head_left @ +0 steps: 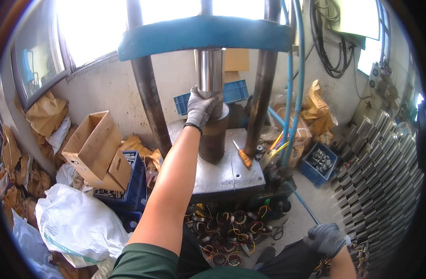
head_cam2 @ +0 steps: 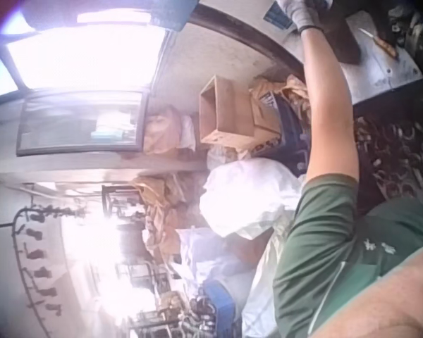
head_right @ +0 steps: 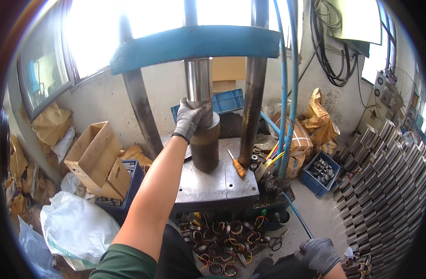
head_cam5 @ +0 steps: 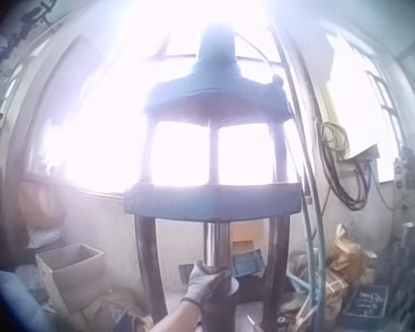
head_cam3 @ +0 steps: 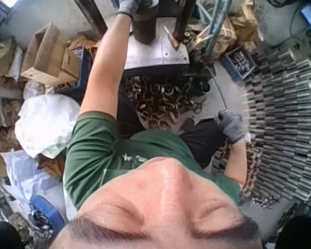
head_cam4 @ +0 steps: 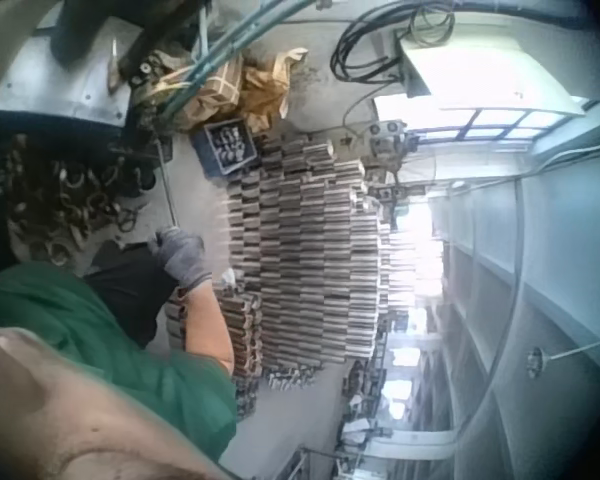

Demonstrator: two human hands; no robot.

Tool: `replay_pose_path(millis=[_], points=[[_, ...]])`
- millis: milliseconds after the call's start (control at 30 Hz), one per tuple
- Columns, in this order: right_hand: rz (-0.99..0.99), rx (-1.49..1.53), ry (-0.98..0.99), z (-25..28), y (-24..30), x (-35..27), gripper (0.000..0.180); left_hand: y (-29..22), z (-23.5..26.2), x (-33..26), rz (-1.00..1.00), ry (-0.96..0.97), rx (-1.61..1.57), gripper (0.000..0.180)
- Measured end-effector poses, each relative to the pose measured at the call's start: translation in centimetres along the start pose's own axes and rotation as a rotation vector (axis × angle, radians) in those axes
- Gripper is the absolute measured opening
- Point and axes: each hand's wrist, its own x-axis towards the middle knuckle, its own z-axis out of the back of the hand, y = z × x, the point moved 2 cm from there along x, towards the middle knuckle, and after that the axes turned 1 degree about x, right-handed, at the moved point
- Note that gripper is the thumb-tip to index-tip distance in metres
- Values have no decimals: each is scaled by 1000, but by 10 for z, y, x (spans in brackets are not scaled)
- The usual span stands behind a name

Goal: The person is manually inserting wire coils into a stator core and then using a hydraulic press to secure the components.

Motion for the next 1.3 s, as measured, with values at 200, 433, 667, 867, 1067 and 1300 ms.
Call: replay_pose_path(millis=[200,433,667,867,1067,1300], points=[[59,174,-514,-19,1,-15,28,9,-15,5,-16,63,-51,82],[85,248,-544,-19,3,-8,25,-12,0,-9,-12,64,-39,88],[31,312,-539,-19,1,-11,21,-5,-6,0,13,81,-28,94],[-13,334,-548,-17,4,-11,23,-11,-6,-8,-41,60,-73,95],[-7,376,-575,-6,8,-14,12,0,-5,-1,-84,145,-201,97],[120,-16,-1106,75,-36,52,16,16,-5,11,-86,187,-252,102]])
